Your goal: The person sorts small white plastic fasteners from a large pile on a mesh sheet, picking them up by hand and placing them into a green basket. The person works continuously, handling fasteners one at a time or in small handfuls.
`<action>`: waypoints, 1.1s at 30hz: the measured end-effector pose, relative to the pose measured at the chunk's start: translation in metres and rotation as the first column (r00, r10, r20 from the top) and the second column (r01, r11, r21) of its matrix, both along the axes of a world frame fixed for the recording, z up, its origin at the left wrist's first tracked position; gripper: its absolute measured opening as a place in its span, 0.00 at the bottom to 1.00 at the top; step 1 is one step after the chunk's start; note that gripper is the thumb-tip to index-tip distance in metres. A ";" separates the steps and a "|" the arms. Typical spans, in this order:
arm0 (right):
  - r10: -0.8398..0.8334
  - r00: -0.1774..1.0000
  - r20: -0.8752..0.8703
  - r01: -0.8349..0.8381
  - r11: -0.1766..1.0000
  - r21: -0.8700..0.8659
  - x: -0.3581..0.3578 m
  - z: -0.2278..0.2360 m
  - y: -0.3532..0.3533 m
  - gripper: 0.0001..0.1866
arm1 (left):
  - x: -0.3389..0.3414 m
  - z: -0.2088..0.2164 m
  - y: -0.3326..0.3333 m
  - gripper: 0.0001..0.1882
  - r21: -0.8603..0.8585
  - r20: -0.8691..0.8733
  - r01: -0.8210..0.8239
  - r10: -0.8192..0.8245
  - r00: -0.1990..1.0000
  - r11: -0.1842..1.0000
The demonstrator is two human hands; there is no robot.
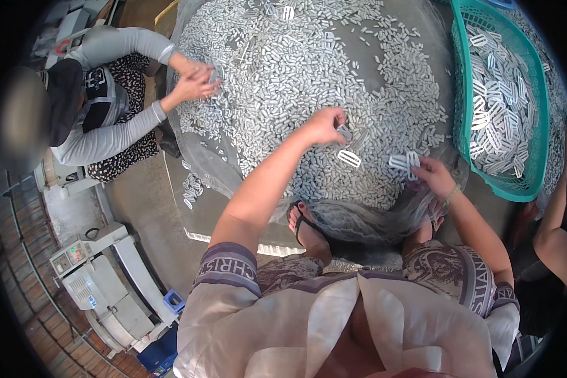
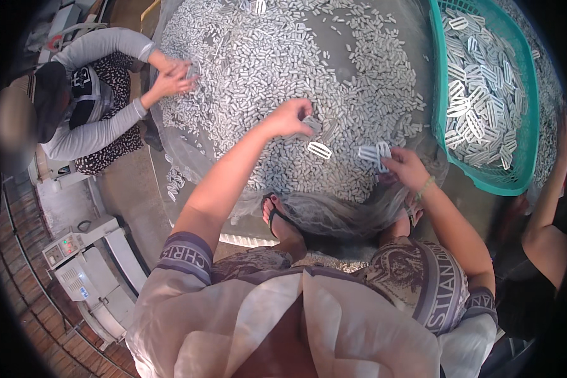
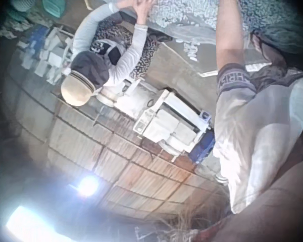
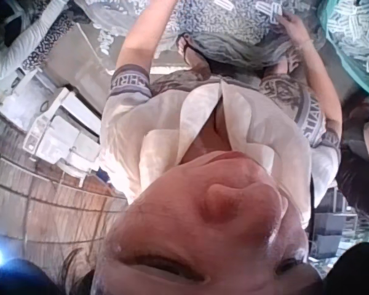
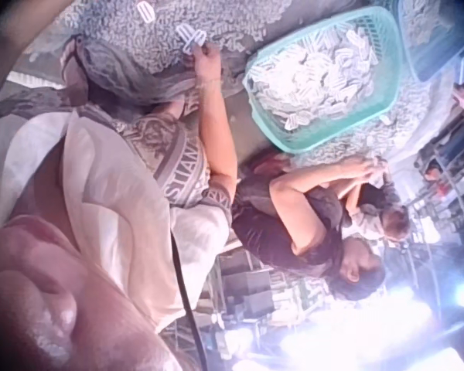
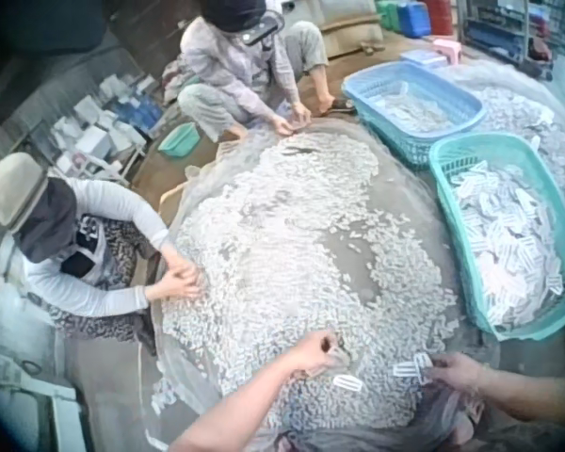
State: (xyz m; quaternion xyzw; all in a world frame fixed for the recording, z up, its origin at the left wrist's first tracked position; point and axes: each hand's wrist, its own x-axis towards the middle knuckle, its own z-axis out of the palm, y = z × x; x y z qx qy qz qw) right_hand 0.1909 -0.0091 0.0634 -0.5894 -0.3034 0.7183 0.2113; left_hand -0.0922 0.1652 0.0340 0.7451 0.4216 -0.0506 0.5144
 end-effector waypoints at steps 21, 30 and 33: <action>-0.417 0.847 -0.329 0.344 0.903 -0.257 0.015 -0.009 -0.024 0.15 | 0.111 0.003 -0.077 0.08 -0.549 0.210 -0.050 0.195 0.958 0.834; -0.527 0.735 -0.427 0.411 0.847 -0.338 0.018 -0.016 -0.032 0.16 | 0.107 -0.015 -0.088 0.11 -0.837 0.144 -0.172 0.513 0.846 0.519; -0.532 0.793 -0.298 0.458 0.842 -0.284 0.021 -0.019 -0.037 0.17 | 0.115 -0.032 -0.122 0.13 -0.873 0.140 -0.144 0.523 0.841 0.465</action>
